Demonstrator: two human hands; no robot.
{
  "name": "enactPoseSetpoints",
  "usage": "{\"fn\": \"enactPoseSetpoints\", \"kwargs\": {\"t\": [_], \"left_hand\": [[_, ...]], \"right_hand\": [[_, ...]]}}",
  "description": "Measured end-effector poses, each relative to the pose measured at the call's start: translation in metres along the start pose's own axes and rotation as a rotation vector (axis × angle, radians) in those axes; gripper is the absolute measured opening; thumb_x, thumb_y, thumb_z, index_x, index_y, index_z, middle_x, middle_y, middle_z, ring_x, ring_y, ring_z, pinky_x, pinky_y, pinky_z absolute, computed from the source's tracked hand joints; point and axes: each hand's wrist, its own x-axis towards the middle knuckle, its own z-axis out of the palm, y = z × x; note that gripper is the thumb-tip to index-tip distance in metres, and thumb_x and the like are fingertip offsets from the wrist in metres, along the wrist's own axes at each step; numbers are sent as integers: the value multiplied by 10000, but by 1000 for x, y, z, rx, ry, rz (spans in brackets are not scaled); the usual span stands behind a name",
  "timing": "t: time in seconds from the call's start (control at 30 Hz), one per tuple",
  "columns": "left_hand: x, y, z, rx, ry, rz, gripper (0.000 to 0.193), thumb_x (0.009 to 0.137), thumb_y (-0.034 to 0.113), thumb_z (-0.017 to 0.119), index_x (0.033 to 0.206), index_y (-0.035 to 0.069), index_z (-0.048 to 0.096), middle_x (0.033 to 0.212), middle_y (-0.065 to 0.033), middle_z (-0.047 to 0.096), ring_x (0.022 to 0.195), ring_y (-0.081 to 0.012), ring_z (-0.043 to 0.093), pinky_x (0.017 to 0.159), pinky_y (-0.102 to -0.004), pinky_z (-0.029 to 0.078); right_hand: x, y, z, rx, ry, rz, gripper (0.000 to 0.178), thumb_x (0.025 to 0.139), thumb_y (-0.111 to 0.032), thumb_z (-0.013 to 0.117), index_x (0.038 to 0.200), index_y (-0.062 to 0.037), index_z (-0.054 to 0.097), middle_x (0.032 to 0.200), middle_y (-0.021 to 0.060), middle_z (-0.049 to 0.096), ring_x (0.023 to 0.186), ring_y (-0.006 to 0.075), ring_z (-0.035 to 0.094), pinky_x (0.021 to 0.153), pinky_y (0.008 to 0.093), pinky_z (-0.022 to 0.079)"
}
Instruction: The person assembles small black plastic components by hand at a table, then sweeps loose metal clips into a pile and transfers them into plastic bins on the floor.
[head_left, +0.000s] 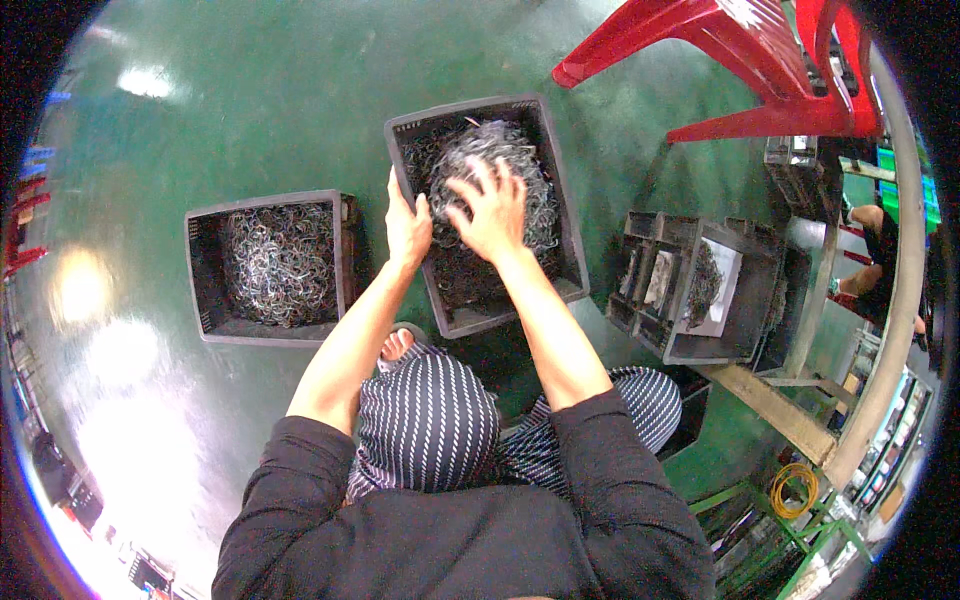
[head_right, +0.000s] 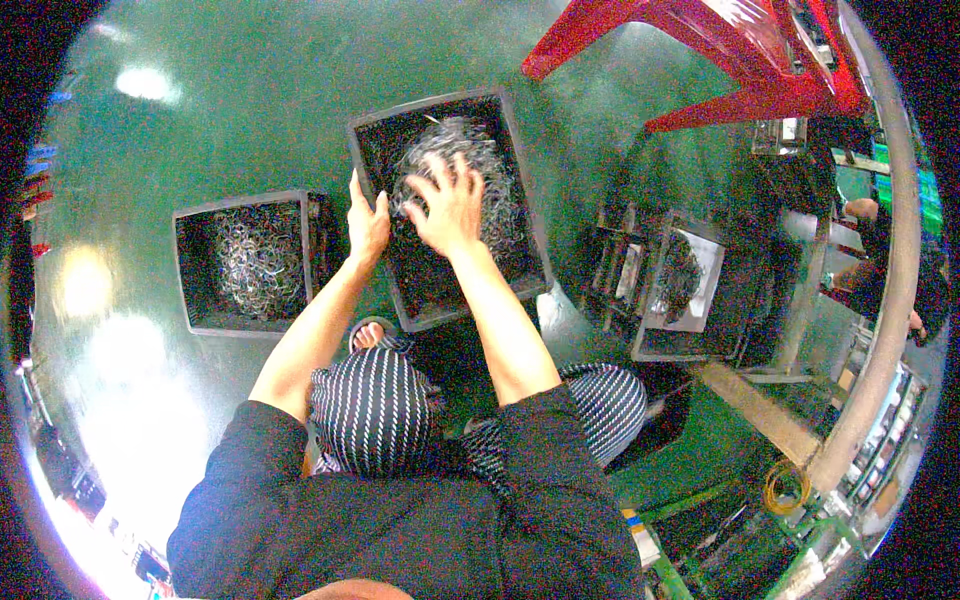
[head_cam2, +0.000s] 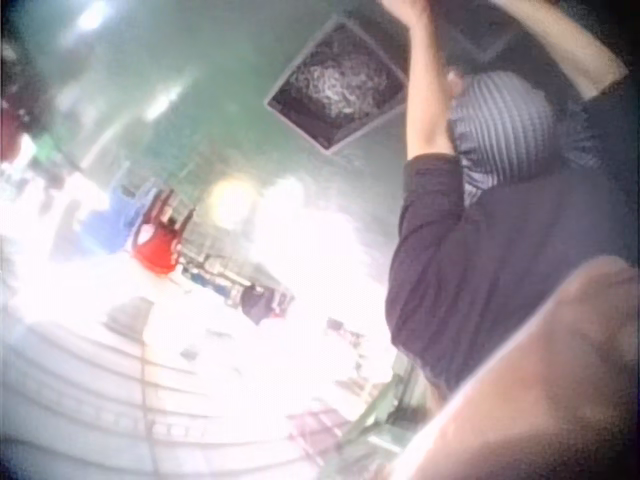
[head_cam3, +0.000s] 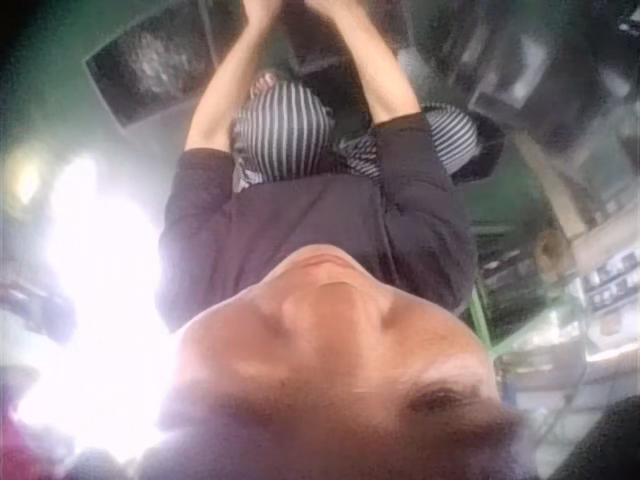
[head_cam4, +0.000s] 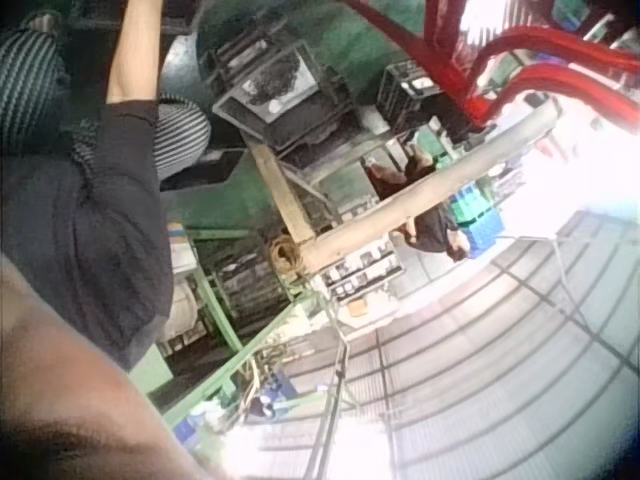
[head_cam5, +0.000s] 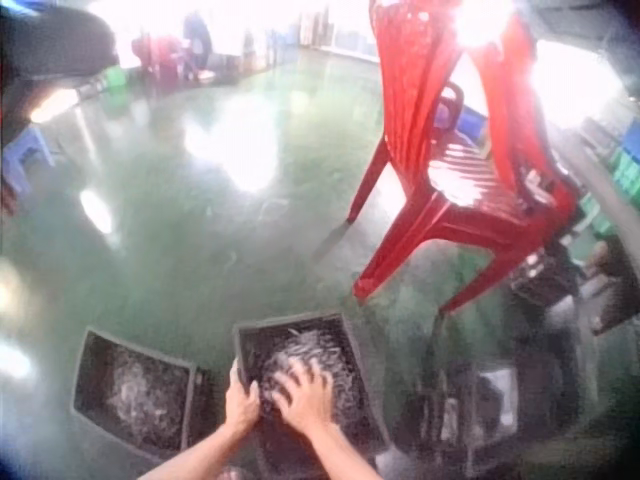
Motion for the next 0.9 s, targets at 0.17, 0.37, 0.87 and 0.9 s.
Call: {"fn": "enactPoseSetpoints", "kwargs": {"t": [0.17, 0.37, 0.87, 0.9], "left_hand": [[1, 4, 8, 71, 29, 64, 592, 817, 55, 507, 1339, 74, 231, 1168, -244, 498, 1059, -363, 515, 903, -390, 403], [6, -16, 2, 201, 81, 105, 577, 808, 65, 482, 1328, 9, 239, 1277, -243, 397, 1140, -362, 448, 962, -390, 356], [10, 7, -11, 141, -116, -52, 691, 796, 124, 501, 1377, 108, 127, 1304, -202, 376, 1039, -402, 506, 894, -445, 410], [12, 10, 1, 143, -82, 12, 699, 796, 127, 507, 1378, 99, 120, 1323, -201, 348, 1079, -395, 476, 913, -437, 395]], "right_hand": [[35, 44, -12, 155, 59, 71, 409, 719, -397, 637, 1106, -288, 564, 1305, 34, 401, 1216, 320, 327, 961, 503, 282], [33, 44, -9, 61, -165, -162, 389, 728, -416, 625, 1086, -273, 579, 1325, 47, 380, 1193, 301, 376, 971, 446, 322], [26, 54, -4, 196, -127, 136, 559, 726, -398, 642, 1243, -301, 452, 1413, 77, 261, 1264, 320, 297, 994, 492, 293], [18, 60, 0, 151, -99, 139, 558, 724, -353, 656, 1242, -296, 457, 1419, 81, 248, 1278, 317, 277, 989, 509, 298]]}}
